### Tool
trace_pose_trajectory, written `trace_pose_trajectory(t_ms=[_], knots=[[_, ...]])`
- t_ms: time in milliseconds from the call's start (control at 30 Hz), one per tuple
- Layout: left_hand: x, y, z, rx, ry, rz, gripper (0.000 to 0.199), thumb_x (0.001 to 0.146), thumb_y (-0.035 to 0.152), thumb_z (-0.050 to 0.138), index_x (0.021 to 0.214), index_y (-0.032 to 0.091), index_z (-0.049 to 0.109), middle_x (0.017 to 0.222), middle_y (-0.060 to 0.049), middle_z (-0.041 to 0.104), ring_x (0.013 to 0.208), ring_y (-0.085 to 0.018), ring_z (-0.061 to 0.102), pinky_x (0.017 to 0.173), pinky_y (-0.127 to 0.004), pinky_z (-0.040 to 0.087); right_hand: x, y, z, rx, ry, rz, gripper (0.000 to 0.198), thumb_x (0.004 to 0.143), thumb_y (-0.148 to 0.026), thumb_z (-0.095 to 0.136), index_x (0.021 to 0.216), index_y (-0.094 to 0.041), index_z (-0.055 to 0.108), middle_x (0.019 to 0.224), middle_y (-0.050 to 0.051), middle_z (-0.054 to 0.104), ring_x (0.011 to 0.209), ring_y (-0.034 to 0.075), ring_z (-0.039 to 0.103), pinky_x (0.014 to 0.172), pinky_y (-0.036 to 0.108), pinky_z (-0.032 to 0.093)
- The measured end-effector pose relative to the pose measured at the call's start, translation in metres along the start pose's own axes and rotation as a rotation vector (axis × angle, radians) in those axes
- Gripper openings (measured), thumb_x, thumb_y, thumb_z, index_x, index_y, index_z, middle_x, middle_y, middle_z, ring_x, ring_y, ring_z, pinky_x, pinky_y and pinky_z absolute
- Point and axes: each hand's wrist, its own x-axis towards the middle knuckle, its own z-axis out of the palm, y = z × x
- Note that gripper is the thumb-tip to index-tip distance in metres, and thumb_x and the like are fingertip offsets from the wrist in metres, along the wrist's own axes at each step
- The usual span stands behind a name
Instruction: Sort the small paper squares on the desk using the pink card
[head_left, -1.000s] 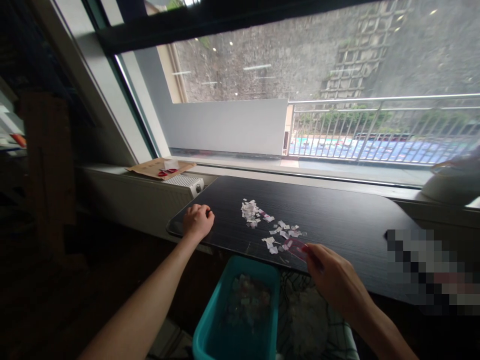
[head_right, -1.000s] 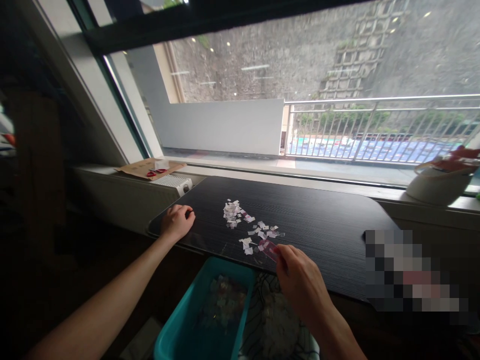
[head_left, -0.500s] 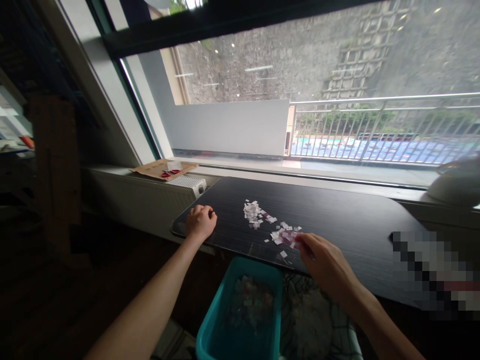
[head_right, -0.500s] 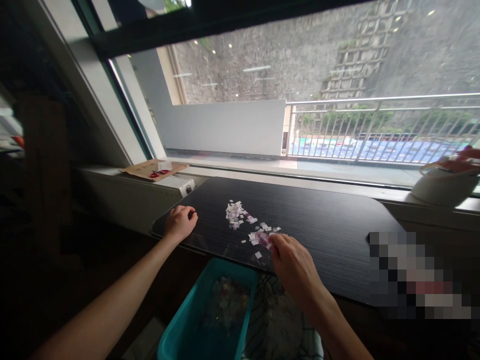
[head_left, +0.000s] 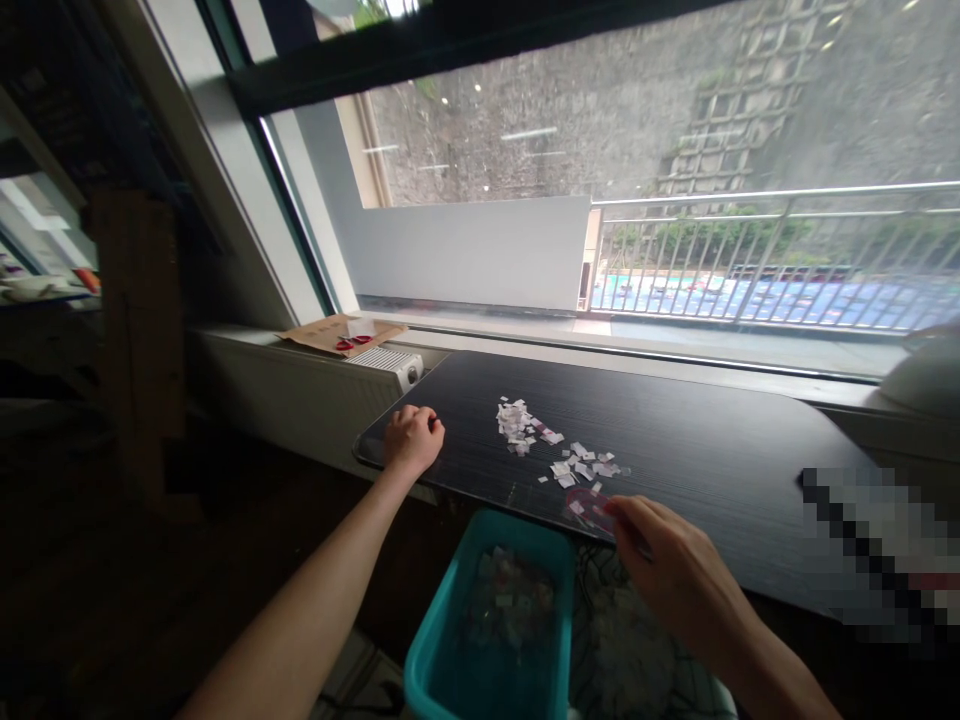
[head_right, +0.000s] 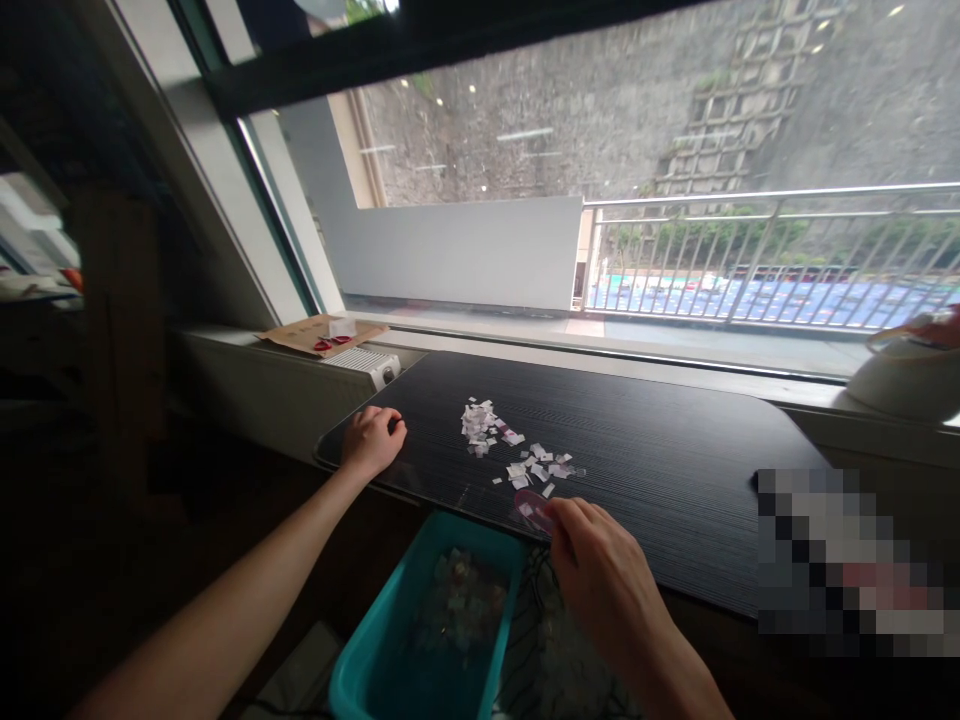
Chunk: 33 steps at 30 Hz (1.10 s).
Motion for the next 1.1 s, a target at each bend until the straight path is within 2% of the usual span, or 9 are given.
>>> trace_pose_trajectory(t_ms=[100,300,500,767,967,1100], knots=[[0.000,0.000,0.000,0.000,0.000,-0.002,0.022,0.092,0.033,0.058,0.106,0.016,0.061,0.111,-0.007,0.060,0.099,-0.021,0.058,0.084,-0.042,0.050,0.000,-0.002,-0.001,0.023,-0.030,-0.017,0.023,0.091,-0.019,0.040,0.093,-0.020,0.063,0.086,0.005,0.069,0.073,0.018,0.065,0.066,0.029,0.048],[0.000,0.000,0.000,-0.003,0.001,-0.005,0.022,0.092,0.033,0.057,0.106,0.016,0.061,0.111,-0.007,0.060,0.099,-0.021,0.058,0.084,-0.042,0.050,-0.006,0.001,-0.001,0.006,0.044,0.011,0.020,0.090,-0.020,0.042,0.094,-0.021,0.062,0.090,0.005,0.070,0.077,0.019,0.066,0.066,0.029,0.049],[0.000,0.002,-0.003,-0.002,0.001,-0.002,0.023,0.092,0.035,0.057,0.105,0.016,0.061,0.110,-0.007,0.060,0.098,-0.021,0.058,0.084,-0.041,0.050,-0.014,-0.013,0.010,0.084,0.013,-0.044,0.020,0.093,-0.020,0.041,0.092,-0.022,0.061,0.081,0.003,0.067,0.070,0.017,0.065,0.063,0.027,0.049],[-0.001,0.002,-0.004,-0.005,-0.006,-0.005,0.023,0.092,0.035,0.057,0.105,0.016,0.061,0.110,-0.007,0.060,0.098,-0.021,0.058,0.084,-0.042,0.049,-0.012,0.003,-0.001,0.031,0.086,-0.006,0.016,0.091,-0.021,0.045,0.095,-0.023,0.061,0.086,0.004,0.069,0.074,0.018,0.066,0.065,0.027,0.050],[-0.001,0.002,-0.004,-0.005,-0.007,-0.007,0.023,0.092,0.034,0.057,0.106,0.016,0.061,0.111,-0.007,0.060,0.099,-0.021,0.058,0.084,-0.042,0.049,-0.015,-0.017,0.013,0.077,0.020,-0.071,0.019,0.092,-0.018,0.042,0.092,-0.023,0.060,0.079,0.002,0.066,0.070,0.017,0.064,0.063,0.026,0.049],[-0.001,0.002,-0.004,-0.007,-0.010,-0.006,0.023,0.092,0.034,0.057,0.106,0.016,0.061,0.110,-0.007,0.060,0.099,-0.021,0.058,0.084,-0.042,0.049,-0.009,-0.008,0.004,0.056,0.060,-0.039,0.019,0.092,-0.020,0.043,0.097,-0.023,0.061,0.088,0.004,0.069,0.076,0.018,0.066,0.067,0.028,0.050]])
